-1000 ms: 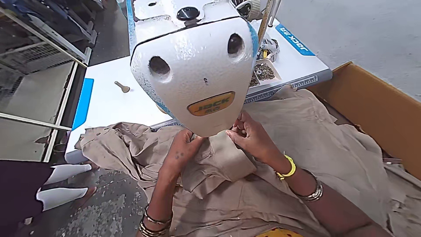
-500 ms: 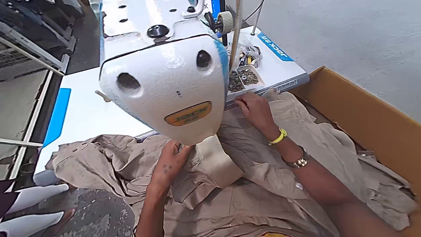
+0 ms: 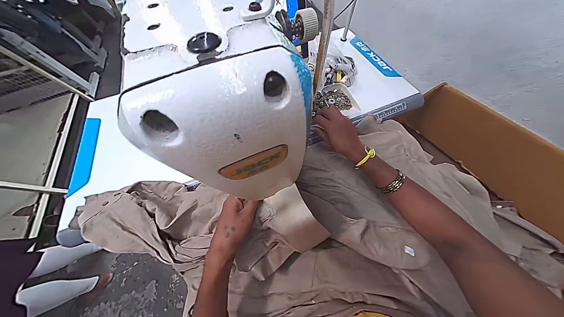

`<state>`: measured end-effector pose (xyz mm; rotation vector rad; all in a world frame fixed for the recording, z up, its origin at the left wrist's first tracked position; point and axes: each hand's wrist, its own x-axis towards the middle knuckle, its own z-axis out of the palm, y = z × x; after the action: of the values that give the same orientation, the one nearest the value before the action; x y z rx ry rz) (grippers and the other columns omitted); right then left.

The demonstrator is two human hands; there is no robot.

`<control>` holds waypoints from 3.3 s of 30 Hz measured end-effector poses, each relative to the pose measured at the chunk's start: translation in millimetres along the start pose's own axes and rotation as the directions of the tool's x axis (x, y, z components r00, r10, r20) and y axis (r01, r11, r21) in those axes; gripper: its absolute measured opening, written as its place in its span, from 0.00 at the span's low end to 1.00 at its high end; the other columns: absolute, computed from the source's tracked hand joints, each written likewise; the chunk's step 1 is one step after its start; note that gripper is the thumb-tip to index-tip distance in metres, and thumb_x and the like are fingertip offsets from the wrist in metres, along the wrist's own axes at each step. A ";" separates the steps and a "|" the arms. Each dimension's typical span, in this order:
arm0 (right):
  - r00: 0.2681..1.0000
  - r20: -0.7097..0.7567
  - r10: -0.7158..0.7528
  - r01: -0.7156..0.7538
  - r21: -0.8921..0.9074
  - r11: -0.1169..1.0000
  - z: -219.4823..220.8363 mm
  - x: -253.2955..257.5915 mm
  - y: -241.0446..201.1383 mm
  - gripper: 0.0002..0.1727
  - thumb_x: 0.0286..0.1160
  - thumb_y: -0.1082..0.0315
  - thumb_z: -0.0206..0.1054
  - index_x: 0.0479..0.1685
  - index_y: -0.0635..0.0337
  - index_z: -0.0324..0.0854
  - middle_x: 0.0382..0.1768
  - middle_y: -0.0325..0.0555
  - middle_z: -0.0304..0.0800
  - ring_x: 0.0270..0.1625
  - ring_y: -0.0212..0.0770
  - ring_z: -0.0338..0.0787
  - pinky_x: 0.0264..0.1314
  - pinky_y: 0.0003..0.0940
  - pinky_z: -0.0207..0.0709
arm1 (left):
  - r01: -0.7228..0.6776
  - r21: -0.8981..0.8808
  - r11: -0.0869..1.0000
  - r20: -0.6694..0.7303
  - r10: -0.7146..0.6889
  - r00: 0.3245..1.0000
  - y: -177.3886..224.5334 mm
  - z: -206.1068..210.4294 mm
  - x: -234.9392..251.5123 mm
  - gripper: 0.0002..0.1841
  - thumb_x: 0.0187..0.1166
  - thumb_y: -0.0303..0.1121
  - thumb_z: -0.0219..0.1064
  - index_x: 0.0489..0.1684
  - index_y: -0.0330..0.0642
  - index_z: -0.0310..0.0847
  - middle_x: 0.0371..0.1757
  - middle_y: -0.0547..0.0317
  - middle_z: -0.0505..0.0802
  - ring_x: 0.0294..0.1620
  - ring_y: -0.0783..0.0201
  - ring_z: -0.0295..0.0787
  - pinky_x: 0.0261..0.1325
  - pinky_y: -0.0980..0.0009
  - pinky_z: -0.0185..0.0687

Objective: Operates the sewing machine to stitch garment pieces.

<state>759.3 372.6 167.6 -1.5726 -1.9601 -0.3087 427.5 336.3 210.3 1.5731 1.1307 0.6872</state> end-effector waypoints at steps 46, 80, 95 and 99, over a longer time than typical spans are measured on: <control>0.934 -0.083 -0.348 0.355 0.330 0.875 -42.8 -73.8 -133.5 0.31 0.90 0.43 0.53 0.63 0.61 0.88 0.62 0.52 0.93 0.73 0.47 0.87 0.85 0.42 0.70 | 0.031 0.086 0.996 -0.072 -0.025 0.997 15.0 -7.5 15.1 0.04 0.82 0.30 0.64 0.45 0.41 0.82 0.30 0.73 0.88 0.33 0.85 0.85 0.41 0.82 0.82; 0.840 0.153 0.521 -0.523 0.486 0.700 -60.4 -9.1 2.2 0.09 0.78 0.71 0.70 0.52 0.62 0.88 0.42 0.45 0.93 0.39 0.32 0.89 0.48 0.33 0.83 | -0.184 -0.531 0.827 -0.209 0.082 0.974 -52.9 -28.2 -16.1 0.10 0.88 0.32 0.54 0.42 0.50 0.83 0.36 0.74 0.94 0.37 0.80 0.91 0.44 0.80 0.90; 0.968 0.058 -0.243 0.182 0.502 0.845 -64.0 -5.3 -122.3 0.08 0.74 0.66 0.70 0.30 0.58 0.89 0.32 0.39 0.91 0.40 0.29 0.90 0.45 0.23 0.82 | -0.652 0.119 0.749 0.274 0.606 0.747 -5.2 31.8 -66.7 0.14 0.89 0.42 0.59 0.40 0.41 0.83 0.32 0.58 0.88 0.34 0.72 0.85 0.40 0.79 0.81; 0.929 0.277 -0.245 -0.026 0.709 0.705 -122.6 -12.1 -112.8 0.29 0.86 0.39 0.54 0.49 0.57 0.86 0.46 0.34 0.92 0.55 0.22 0.89 0.59 0.23 0.83 | -0.594 0.060 0.802 0.221 0.569 0.792 0.0 22.5 -60.7 0.14 0.89 0.42 0.60 0.46 0.41 0.86 0.37 0.60 0.92 0.37 0.79 0.85 0.44 0.84 0.80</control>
<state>691.6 267.6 278.5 -1.0294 -2.0707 0.6765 423.0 271.7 210.2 2.0809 0.5334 0.8491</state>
